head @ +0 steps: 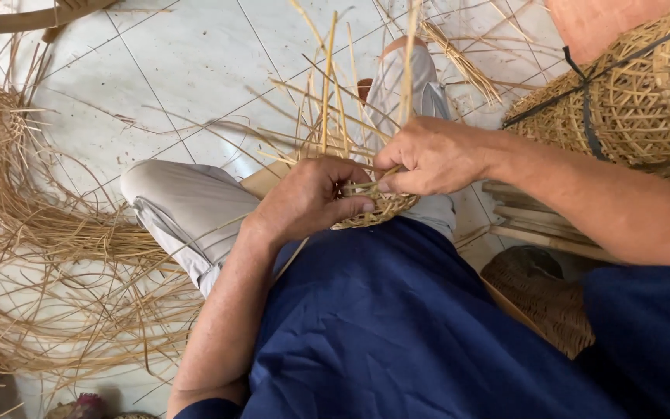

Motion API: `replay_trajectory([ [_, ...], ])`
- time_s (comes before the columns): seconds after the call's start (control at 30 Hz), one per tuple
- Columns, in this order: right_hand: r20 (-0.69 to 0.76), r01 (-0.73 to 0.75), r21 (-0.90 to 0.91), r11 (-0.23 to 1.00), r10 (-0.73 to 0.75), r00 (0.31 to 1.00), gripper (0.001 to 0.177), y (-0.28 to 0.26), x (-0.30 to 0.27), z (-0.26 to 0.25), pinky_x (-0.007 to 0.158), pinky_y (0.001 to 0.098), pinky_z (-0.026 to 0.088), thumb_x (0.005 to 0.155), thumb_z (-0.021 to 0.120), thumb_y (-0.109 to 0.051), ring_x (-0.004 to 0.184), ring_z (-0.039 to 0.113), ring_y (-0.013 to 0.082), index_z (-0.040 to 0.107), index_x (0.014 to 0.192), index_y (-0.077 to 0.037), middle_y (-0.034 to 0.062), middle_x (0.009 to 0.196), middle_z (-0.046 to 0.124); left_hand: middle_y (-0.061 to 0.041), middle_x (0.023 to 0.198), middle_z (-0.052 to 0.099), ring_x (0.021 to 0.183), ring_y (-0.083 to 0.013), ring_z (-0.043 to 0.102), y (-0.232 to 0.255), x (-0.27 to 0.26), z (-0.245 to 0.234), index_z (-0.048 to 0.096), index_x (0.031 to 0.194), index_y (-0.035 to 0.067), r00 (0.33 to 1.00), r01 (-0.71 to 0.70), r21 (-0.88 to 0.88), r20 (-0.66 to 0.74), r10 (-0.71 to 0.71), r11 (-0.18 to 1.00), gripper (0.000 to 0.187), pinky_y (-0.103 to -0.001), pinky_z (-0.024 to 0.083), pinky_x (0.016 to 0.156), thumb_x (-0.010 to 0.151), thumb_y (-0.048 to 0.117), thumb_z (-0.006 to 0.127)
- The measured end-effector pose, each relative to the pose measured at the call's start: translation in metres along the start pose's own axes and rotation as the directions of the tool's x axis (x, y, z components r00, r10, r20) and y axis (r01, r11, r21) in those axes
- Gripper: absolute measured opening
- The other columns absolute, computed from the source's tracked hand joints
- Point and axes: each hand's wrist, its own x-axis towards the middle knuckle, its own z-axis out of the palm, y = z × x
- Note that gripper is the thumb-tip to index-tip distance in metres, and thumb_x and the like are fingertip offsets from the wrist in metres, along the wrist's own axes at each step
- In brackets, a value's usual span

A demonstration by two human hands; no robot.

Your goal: A person is weaving the sides of a small basket using thin bamboo or rattan strips while sitting on the floor.

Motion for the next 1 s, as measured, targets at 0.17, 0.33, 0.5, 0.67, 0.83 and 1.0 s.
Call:
replay_trajectory([
  [0.17,0.157,-0.099,0.051,0.994,0.09,0.984,0.034,-0.003,0.001,-0.019,0.05,0.0349,0.044,0.091,0.075,-0.028,0.05,0.051,0.019,0.068,0.064,-0.009,0.0049,0.05,0.061,-0.018,0.087,0.075,0.081,-0.0349,0.074,0.012,0.003,0.003,0.078,0.107,0.007,1.0,-0.01,0.045,0.013,0.01,0.999,0.028,-0.043,0.059,0.075,0.084,0.02,0.085],
  [0.33,0.22,-0.168,0.067,0.983,0.15,0.964,0.024,-0.008,-0.001,-0.029,0.057,0.0335,0.047,0.094,0.069,-0.02,0.056,0.056,0.0194,0.075,0.074,-0.008,0.0063,0.056,0.068,-0.018,0.087,0.074,0.083,-0.0361,0.074,0.019,0.005,-0.005,0.078,0.108,0.007,1.0,-0.016,0.147,0.003,0.016,0.989,0.028,-0.045,0.06,0.076,0.084,0.02,0.085],
  [0.5,0.202,-0.133,0.046,0.99,0.121,0.972,0.026,-0.011,0.006,-0.036,0.057,0.0331,0.048,0.094,0.073,-0.028,0.057,0.055,0.0175,0.075,0.074,-0.011,0.0041,0.055,0.066,-0.019,0.087,0.073,0.086,-0.0388,0.074,0.014,0.006,-0.005,0.076,0.107,0.009,1.0,-0.001,0.15,0.009,0.0,0.989,0.03,-0.048,0.06,0.077,0.084,0.025,0.085],
  [0.67,0.145,-0.125,-0.087,0.988,0.137,0.98,0.031,-0.045,-0.004,-0.037,0.058,0.0321,0.044,0.097,0.073,-0.032,0.053,0.053,0.0142,0.08,0.071,-0.015,-0.0018,0.05,0.062,-0.016,0.086,0.074,0.086,-0.0355,0.075,0.007,0.005,-0.001,0.077,0.106,0.01,1.0,0.005,0.155,0.006,-0.006,0.988,0.028,-0.045,0.061,0.078,0.085,0.025,0.086],
  [0.83,-0.372,0.068,-0.831,0.552,-0.643,0.67,0.023,-0.042,-0.024,-0.02,0.094,0.041,0.035,0.093,0.089,-0.029,0.1,0.061,0.0205,0.075,0.108,-0.02,-0.0014,0.104,0.072,-0.009,0.101,0.076,0.093,-0.0291,0.071,-0.004,0.001,0.0,0.071,0.111,0.009,0.992,-0.123,0.238,0.022,0.121,0.964,0.034,-0.039,0.053,0.079,0.092,0.036,0.078],
  [1.0,-0.354,0.216,-0.456,0.863,-0.399,0.846,0.009,-0.057,-0.047,-0.009,0.047,0.023,0.045,0.097,0.069,-0.003,0.053,0.053,0.0097,0.068,0.105,-0.005,-0.0001,0.072,0.064,-0.009,0.103,0.076,0.093,-0.0295,0.072,-0.007,-0.002,0.0,0.072,0.112,0.01,0.996,-0.086,0.259,0.01,0.086,0.962,0.035,-0.039,0.052,0.079,0.09,0.036,0.081],
])
